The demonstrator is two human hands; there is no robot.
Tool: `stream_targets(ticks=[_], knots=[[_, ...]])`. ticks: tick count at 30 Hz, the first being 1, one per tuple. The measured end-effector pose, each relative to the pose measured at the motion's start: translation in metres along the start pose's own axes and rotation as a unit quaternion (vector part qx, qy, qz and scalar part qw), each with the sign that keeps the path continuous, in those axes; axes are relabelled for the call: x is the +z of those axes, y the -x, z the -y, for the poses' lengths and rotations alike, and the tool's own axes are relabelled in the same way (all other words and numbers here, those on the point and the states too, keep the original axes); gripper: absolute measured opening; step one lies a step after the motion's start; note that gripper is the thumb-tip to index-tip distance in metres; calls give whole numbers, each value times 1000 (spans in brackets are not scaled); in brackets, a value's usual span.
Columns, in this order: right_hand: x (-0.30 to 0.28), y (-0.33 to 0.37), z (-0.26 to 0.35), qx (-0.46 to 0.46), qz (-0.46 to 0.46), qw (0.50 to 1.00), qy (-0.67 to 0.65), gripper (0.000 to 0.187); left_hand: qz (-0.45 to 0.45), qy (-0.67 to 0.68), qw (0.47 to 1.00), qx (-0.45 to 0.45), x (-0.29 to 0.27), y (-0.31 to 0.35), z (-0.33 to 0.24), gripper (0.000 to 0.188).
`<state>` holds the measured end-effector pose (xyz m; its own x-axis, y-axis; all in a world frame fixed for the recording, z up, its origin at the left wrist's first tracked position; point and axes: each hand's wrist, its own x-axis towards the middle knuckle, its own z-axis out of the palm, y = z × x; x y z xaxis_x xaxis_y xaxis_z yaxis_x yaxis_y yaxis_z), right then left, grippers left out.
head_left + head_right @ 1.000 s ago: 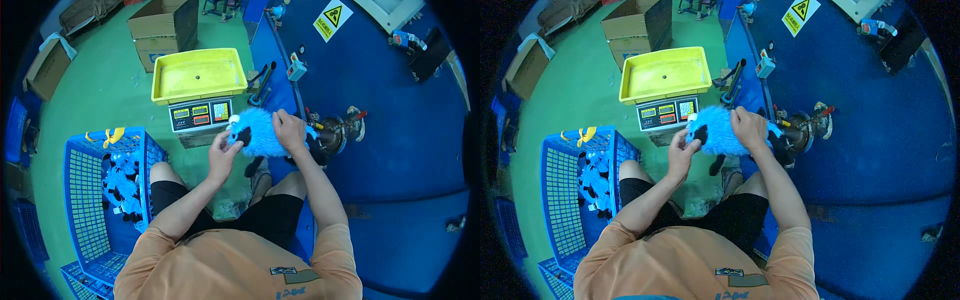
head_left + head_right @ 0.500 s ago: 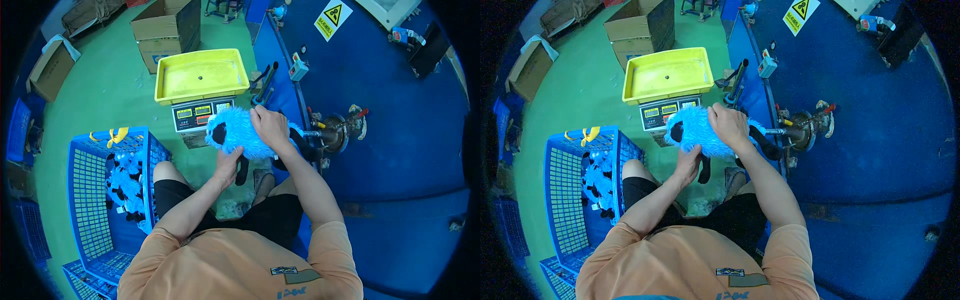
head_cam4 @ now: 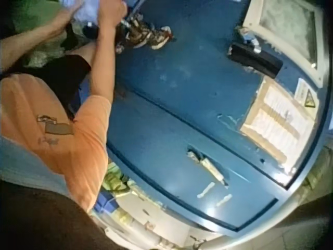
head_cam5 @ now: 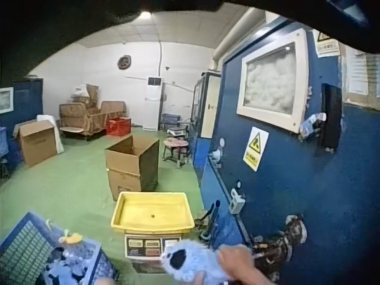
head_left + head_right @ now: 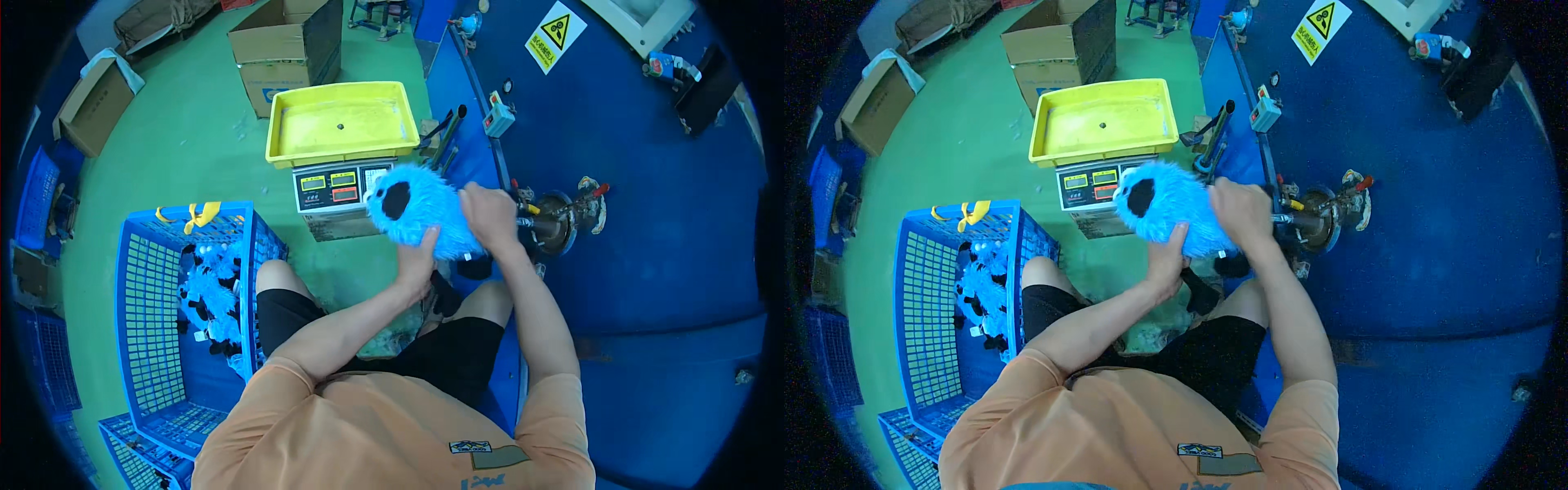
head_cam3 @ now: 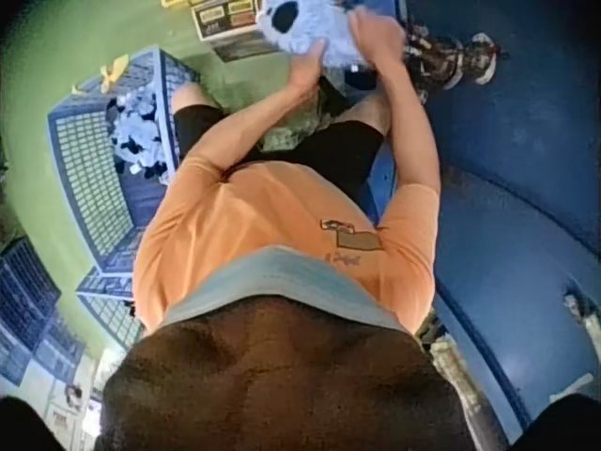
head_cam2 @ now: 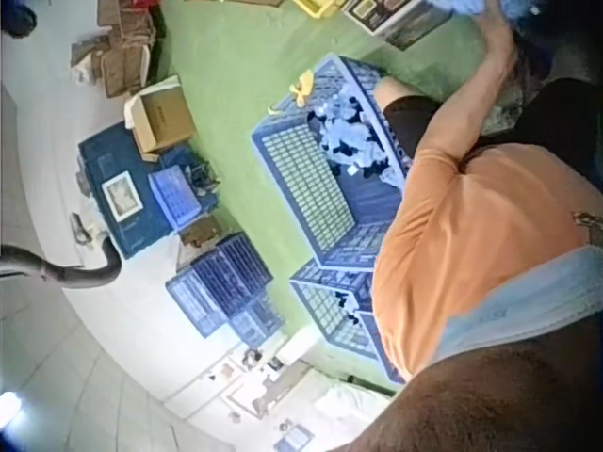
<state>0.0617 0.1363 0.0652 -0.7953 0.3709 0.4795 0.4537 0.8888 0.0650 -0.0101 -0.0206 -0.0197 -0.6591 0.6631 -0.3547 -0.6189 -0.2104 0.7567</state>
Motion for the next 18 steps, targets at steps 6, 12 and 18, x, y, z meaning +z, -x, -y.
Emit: stream_targets(ticks=[6,12,18], knots=[[-2,3,2,39,8,999,-29,29,14,-54,998,24,-7,6,4,24],[4,-5,14,39,18,996,-81,28,-3,-54,998,-41,-17,15,-8,21],[7,-6,16,48,9,995,-90,28,-14,-36,996,-76,-20,13,-17,26]])
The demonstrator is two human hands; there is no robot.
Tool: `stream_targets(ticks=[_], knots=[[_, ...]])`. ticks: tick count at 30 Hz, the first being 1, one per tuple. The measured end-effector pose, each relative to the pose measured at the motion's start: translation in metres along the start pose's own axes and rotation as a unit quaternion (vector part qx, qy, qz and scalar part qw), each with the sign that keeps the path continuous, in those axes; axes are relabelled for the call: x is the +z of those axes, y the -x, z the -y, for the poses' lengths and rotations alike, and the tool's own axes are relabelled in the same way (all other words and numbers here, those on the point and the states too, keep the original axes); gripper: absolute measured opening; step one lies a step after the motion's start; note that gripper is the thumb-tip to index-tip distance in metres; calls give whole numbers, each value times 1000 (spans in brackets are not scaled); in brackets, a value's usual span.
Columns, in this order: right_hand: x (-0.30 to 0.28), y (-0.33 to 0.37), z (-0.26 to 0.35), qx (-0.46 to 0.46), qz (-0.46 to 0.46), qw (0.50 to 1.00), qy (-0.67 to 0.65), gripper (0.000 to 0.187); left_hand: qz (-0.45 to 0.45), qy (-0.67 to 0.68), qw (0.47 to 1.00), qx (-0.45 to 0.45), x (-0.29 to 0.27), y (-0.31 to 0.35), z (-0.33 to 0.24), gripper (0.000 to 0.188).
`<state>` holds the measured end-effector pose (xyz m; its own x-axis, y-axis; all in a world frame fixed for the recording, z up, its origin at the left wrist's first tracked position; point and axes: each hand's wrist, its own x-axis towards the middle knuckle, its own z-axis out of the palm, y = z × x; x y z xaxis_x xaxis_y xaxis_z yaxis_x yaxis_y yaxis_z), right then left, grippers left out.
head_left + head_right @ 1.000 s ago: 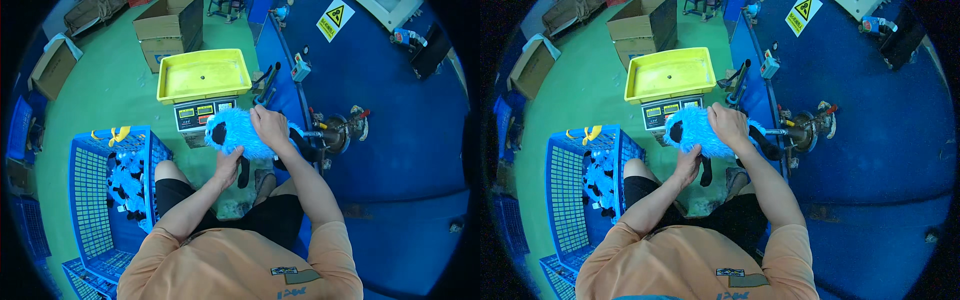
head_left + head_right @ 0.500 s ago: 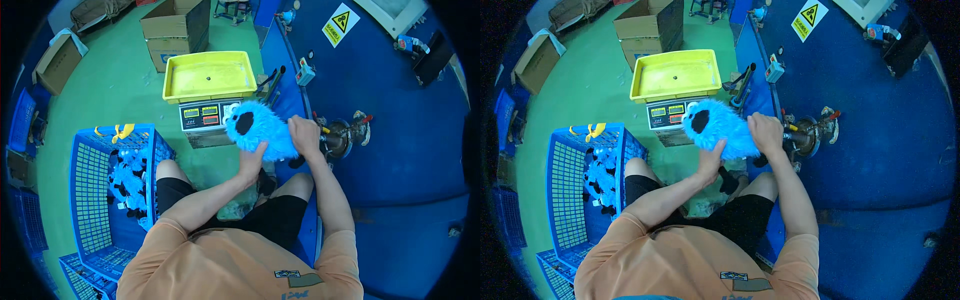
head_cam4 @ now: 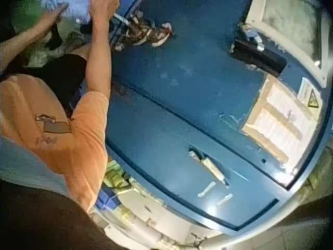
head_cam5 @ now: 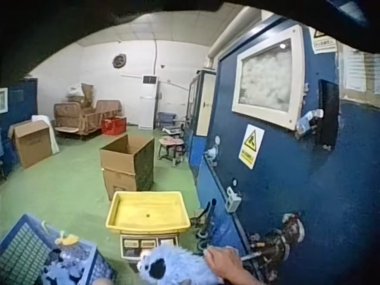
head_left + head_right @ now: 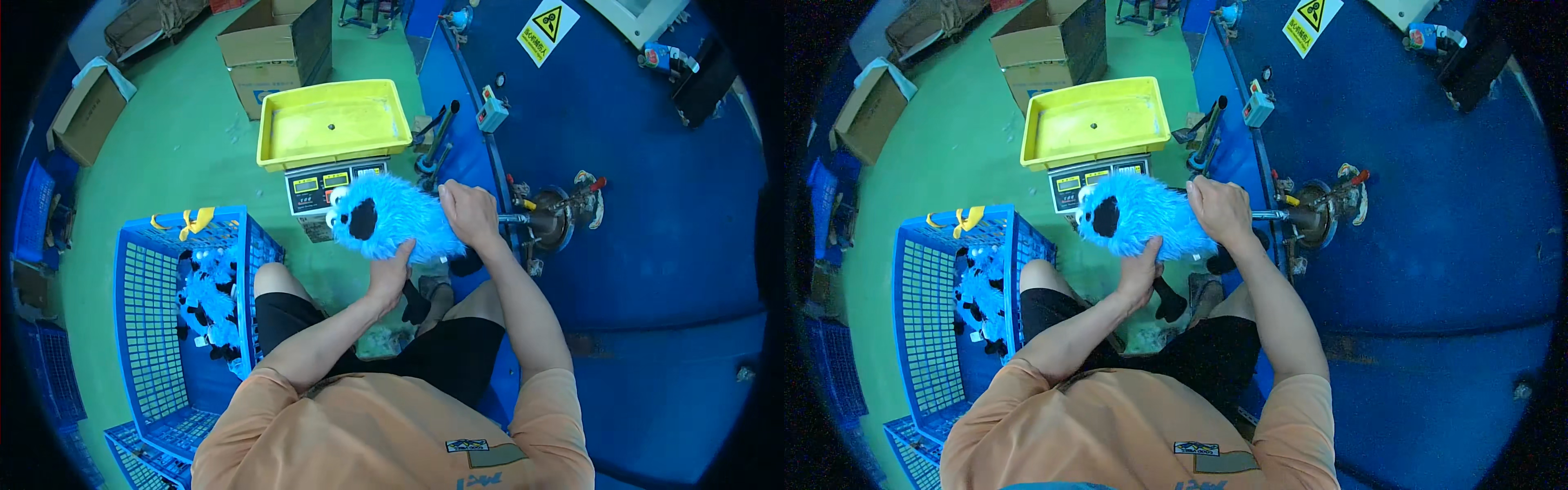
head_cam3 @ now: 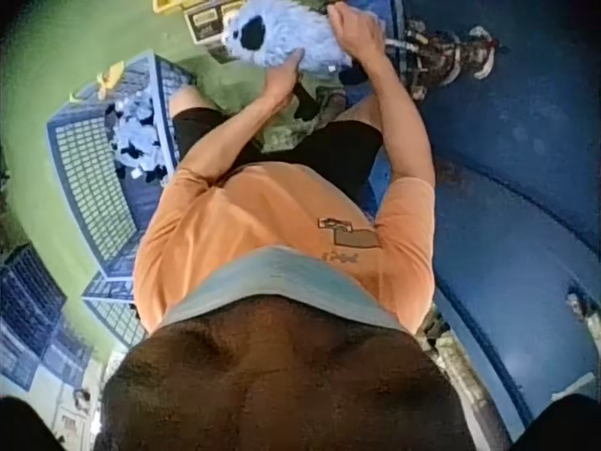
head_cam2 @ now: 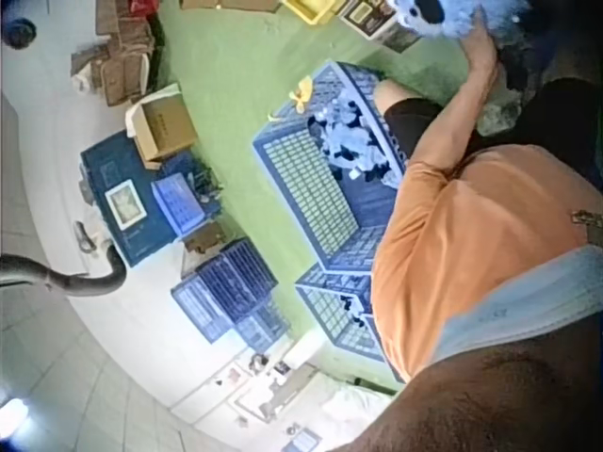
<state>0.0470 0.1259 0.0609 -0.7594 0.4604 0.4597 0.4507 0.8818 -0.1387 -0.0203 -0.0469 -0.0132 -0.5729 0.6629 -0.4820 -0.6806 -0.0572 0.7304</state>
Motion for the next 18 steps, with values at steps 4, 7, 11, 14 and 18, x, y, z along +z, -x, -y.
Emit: stream_targets(ticks=[4,7,11,14,18], knots=[[-4,-1,6,31,22,999,4,28,37,-37,995,89,0,-10,-10,24],[-5,-1,7,44,33,998,1,28,42,-48,991,119,0,-10,-12,25],[-5,-2,8,51,48,997,-16,27,20,-41,992,119,-1,-7,-12,26],[-1,-3,9,23,47,999,-8,27,15,-17,999,34,-5,-1,-6,28],[-1,-5,11,37,51,998,-18,28,9,-30,997,77,-4,-9,-14,29]])
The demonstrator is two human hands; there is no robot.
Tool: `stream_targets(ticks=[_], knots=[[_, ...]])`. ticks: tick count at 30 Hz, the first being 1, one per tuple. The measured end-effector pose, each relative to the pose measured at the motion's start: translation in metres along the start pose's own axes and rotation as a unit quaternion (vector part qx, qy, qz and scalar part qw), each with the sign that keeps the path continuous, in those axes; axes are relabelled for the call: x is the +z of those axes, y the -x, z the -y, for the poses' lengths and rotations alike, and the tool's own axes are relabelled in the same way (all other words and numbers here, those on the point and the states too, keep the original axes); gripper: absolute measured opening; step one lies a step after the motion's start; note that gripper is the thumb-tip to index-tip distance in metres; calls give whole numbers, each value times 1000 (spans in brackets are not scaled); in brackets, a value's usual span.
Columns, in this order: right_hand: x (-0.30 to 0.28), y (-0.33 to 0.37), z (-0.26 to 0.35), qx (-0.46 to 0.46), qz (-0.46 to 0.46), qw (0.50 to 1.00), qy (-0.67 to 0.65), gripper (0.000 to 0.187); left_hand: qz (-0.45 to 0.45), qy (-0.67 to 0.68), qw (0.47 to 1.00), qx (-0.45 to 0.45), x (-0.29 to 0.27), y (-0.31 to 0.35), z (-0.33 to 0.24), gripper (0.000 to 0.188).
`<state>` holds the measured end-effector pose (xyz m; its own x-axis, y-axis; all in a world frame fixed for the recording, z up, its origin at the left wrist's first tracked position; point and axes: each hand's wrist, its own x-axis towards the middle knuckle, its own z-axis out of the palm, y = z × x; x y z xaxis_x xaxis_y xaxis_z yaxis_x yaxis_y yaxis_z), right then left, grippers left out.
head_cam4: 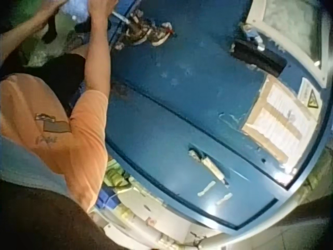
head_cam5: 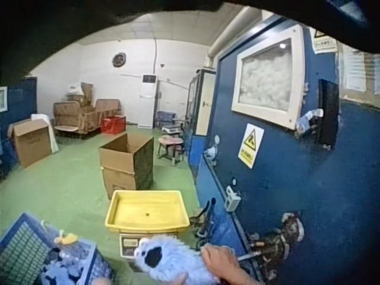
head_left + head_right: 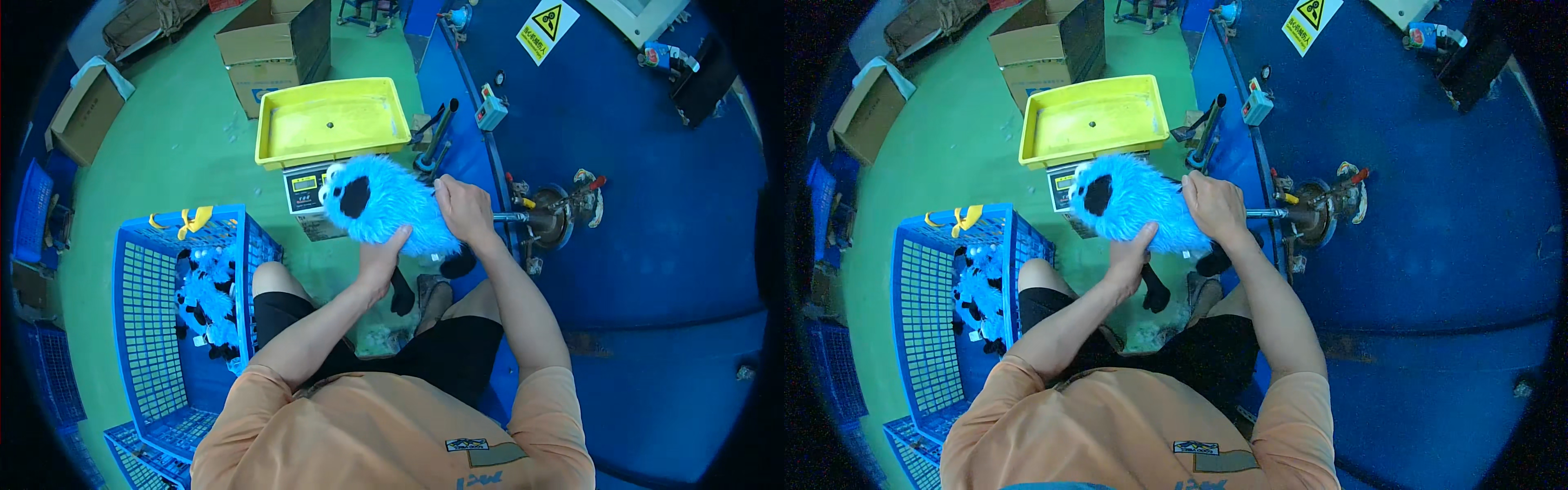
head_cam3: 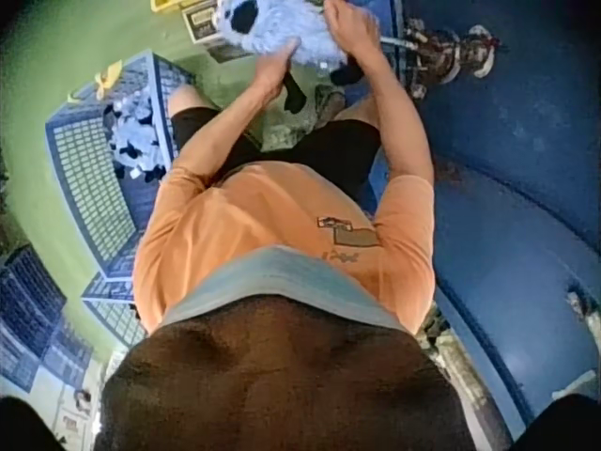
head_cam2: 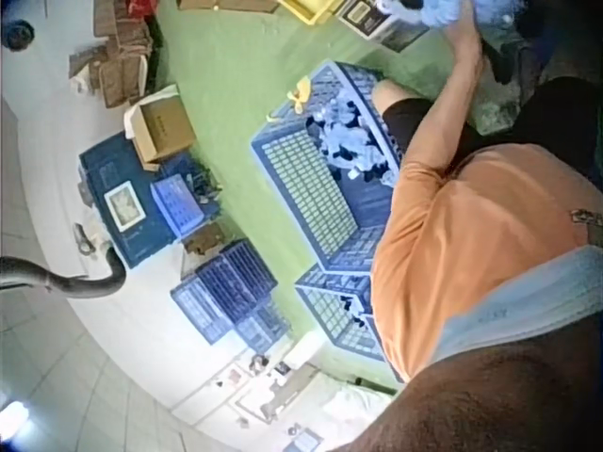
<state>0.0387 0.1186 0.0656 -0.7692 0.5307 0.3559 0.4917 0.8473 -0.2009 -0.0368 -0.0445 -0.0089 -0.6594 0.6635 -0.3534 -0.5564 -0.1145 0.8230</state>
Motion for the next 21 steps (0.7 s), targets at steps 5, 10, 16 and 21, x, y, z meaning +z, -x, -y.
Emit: stream_targets(ticks=[5,10,16,21], knots=[[-1,-1,3,14,2,1000,-17,28,-8,-23,999,45,0,2,-9,28],[-1,-2,4,8,3,1000,-30,27,7,-43,999,29,-2,6,-19,26],[2,-3,7,-15,1,999,-46,27,1,-6,1000,22,-6,9,-10,24],[2,-3,8,-3,10,999,-47,27,27,-3,1000,3,-13,-3,-15,25]])
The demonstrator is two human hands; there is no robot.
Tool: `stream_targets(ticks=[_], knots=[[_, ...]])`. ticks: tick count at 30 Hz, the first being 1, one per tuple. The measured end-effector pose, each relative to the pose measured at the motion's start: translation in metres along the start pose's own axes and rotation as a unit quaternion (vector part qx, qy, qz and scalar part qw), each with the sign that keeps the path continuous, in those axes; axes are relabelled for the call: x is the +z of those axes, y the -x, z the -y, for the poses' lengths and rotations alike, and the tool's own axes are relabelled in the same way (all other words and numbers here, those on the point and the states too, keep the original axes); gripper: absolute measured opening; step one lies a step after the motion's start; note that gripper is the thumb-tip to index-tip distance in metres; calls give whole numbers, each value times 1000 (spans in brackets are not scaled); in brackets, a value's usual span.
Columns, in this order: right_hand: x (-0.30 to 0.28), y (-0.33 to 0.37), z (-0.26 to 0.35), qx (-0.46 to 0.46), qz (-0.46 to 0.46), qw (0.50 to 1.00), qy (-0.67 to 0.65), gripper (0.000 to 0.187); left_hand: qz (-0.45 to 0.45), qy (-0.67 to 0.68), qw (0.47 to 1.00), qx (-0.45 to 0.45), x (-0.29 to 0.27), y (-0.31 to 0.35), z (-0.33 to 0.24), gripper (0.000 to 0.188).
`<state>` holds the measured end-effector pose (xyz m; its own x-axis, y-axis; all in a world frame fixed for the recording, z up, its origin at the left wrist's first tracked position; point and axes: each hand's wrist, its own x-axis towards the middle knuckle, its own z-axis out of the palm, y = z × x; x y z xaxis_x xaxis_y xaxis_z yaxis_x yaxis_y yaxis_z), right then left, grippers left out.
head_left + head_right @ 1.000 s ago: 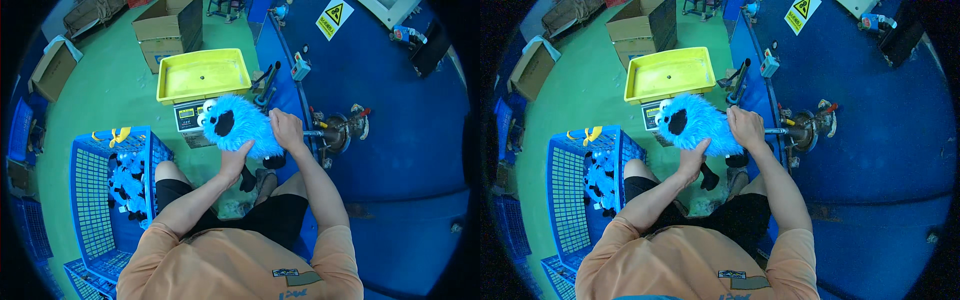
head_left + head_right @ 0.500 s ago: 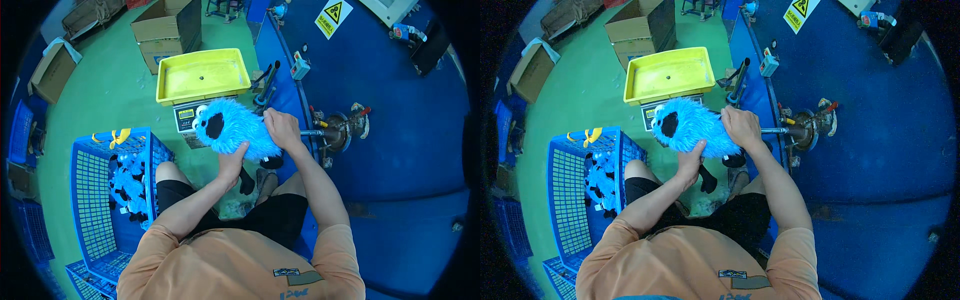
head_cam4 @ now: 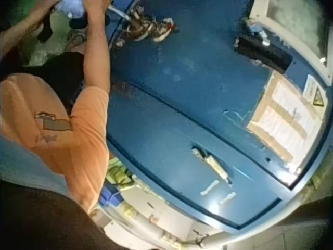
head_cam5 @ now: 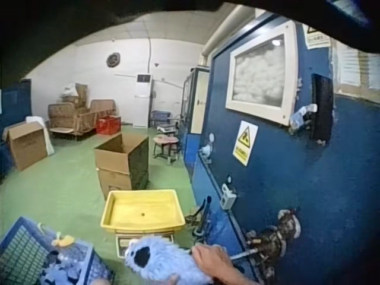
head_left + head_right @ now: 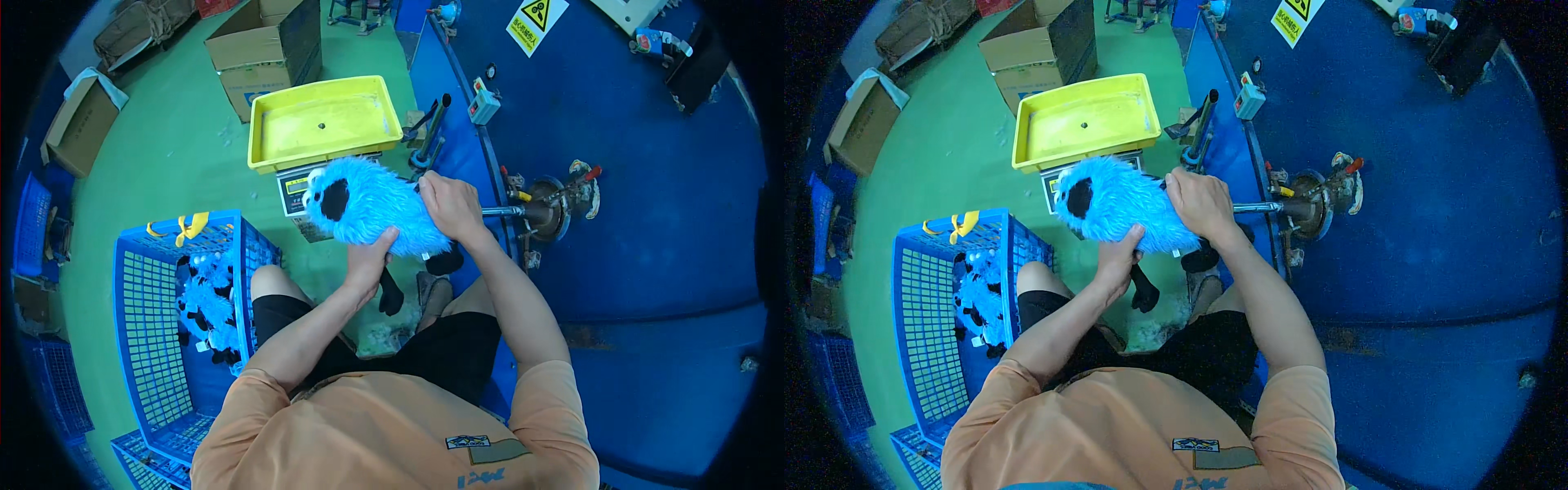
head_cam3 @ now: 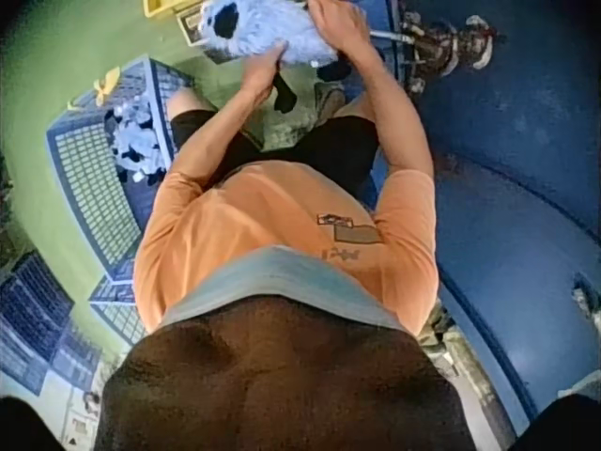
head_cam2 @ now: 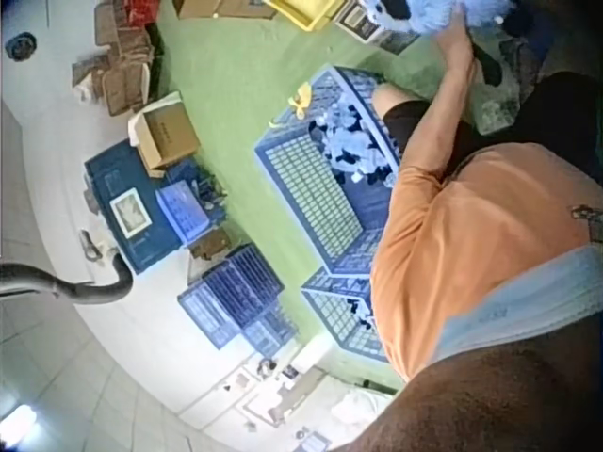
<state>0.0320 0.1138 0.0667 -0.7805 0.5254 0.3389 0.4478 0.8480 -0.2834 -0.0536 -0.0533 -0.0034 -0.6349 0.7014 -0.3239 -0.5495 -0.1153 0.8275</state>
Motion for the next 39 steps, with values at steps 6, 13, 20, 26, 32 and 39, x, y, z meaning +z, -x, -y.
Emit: stream_targets(ticks=[6,13,20,26,32,39], knots=[[-4,-1,6,16,19,1000,4,27,-1,15,1000,-15,2,6,-5,28],[-2,-3,11,18,18,1000,-10,27,-20,28,999,-1,3,10,-12,30],[10,-7,6,8,-12,994,-112,29,11,-28,999,39,-13,15,-60,36],[-6,0,-16,88,41,995,18,35,14,-67,995,78,-66,-31,-143,32],[-12,0,-10,99,30,994,21,35,23,24,988,153,-57,-102,-204,30],[-8,0,-10,74,6,997,20,34,-53,-40,994,91,-48,-149,-125,34]])
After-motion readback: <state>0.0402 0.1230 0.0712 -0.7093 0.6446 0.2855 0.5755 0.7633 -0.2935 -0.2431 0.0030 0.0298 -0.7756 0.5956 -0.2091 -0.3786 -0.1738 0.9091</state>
